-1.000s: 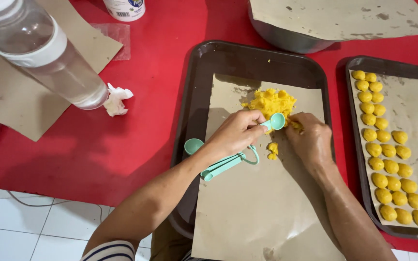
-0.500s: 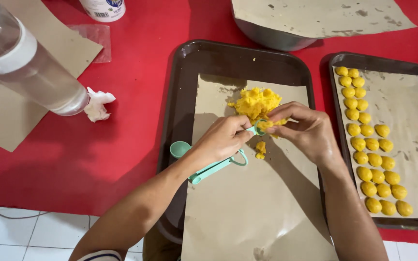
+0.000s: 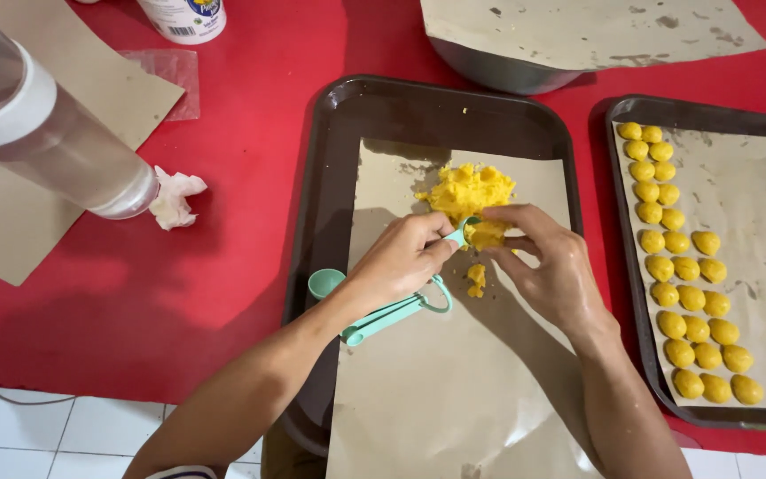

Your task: Portioning dough with a measuring spoon and shaping it into balls on a baking tray

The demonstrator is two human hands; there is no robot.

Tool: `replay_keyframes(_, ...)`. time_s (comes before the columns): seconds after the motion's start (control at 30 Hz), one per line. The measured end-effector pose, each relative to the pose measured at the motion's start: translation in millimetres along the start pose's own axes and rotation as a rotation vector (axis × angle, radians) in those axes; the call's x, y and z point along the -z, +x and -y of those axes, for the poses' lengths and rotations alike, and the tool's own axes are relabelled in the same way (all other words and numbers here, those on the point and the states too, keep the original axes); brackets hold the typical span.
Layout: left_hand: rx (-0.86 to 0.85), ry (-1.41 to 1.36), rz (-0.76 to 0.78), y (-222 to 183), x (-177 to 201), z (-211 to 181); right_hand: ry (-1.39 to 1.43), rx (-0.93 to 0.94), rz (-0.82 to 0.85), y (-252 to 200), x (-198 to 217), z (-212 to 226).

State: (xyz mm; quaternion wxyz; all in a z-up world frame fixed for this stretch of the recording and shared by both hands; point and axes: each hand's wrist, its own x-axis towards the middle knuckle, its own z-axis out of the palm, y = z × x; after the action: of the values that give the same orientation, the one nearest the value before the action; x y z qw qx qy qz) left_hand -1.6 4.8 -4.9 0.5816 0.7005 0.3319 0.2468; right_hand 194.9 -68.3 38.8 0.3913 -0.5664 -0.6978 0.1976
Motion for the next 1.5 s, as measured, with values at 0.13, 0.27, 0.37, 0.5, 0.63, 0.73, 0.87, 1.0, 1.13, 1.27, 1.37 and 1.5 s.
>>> replay_keyframes(0.13,-0.027,-0.044,0.014,3,-1,4,-0.013,0.029,-0.079,-3,-2,0)
replay_keyframes(0.27,-0.046,-0.197,0.087,4,-2,5,-0.098,0.107,-0.140,-4,-8,-8)
replay_keyframes(0.37,-0.031,-0.327,0.081,7,-5,11,-0.178,0.181,-0.121,-3,-5,-4)
replay_keyframes(0.5,0.058,-0.469,0.002,2,2,-3,-0.090,0.190,0.017,3,8,12)
replay_keyframes(0.63,0.102,-0.494,0.022,2,2,-6,-0.078,0.174,-0.042,-1,1,-4)
replay_keyframes(0.73,0.098,-0.527,0.004,4,0,0,-0.073,0.168,-0.042,0,3,-1)
replay_keyframes(0.87,0.092,-0.509,0.014,7,1,2,-0.066,0.080,-0.021,0,10,2)
replay_keyframes(1.0,0.093,-0.531,-0.012,4,2,0,-0.093,0.058,-0.014,5,19,5)
replay_keyframes(1.13,0.042,-0.452,0.008,10,-2,6,-0.111,0.057,0.078,4,30,-16)
replay_keyframes(1.27,-0.028,-0.213,0.051,0,3,-7,0.180,-0.040,0.094,3,32,-13)
replay_keyframes(1.37,-0.065,-0.070,0.070,-2,5,-11,0.337,-0.075,0.190,4,23,-16)
replay_keyframes(1.5,-0.079,-0.234,0.058,-2,0,-5,0.215,0.106,0.195,5,11,0)
